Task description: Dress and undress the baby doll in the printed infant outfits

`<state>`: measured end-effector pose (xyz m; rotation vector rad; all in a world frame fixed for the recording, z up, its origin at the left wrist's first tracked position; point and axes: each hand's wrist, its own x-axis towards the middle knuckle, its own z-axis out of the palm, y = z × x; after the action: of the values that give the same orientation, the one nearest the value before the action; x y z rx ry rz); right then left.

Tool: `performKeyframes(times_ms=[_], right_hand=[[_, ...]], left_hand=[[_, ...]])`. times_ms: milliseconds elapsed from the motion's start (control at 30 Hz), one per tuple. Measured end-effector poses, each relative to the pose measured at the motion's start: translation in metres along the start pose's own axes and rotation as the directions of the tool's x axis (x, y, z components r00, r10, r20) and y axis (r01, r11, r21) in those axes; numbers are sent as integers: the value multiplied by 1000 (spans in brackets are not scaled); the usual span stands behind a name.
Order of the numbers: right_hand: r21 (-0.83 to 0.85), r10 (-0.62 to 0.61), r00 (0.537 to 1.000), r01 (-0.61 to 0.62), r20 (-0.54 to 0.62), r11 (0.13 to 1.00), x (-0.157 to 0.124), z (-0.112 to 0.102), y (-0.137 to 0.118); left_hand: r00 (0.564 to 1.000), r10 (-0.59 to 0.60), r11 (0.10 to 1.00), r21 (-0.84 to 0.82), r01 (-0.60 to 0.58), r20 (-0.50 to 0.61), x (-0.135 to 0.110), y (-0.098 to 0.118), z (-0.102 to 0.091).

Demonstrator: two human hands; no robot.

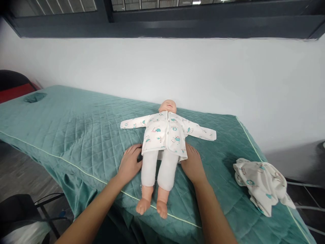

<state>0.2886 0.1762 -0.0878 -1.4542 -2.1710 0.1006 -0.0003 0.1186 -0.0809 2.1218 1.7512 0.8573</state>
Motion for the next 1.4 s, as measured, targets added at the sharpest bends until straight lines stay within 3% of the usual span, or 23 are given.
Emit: performKeyframes(times_ms=[133, 300, 433, 567, 700, 867, 1033, 1233, 1300, 1400], right_hand=[[129, 117, 993, -115, -5, 985, -19, -15, -28], [148, 182, 982, -173, -45, 974, -37, -20, -54], [119, 304, 953, -302, -6, 946, -32, -14, -62], [206, 414, 910, -411, 33, 888, -23, -11, -64], [236, 432, 902, -417, -12, 878, -23, -13, -65], [406, 443, 890, -369, -105, 836, -28, -13, -64], [506, 456, 867, -307, -201, 806, -36, -16, -63], [475, 448, 858, -293, -253, 830, -43, -20, -63], [485, 488, 837, -330, -246, 810, -41, -19, -64], [456, 547, 826, -440, -132, 774, -36, -17, -64]], left_hand=[[1000, 13, 1000, 13, -14, 13, 0, -1, -1], [997, 51, 998, 17, -52, 55, 1, -2, -2], [998, 40, 999, 28, -41, 43, 3, 0, -1], [999, 43, 997, 56, -44, 23, 3, 2, 0], [998, 65, 997, 50, -66, 19, 2, 0, 1], [998, 60, 998, 2, -60, -23, -3, -1, 1], [996, -1, 999, -50, -4, -94, -6, -1, -1], [970, -110, 994, -38, 104, -215, -9, -2, 0], [975, -106, 994, 6, 110, -193, -9, -1, 0], [992, -48, 997, 55, 55, -114, -9, 3, -3]])
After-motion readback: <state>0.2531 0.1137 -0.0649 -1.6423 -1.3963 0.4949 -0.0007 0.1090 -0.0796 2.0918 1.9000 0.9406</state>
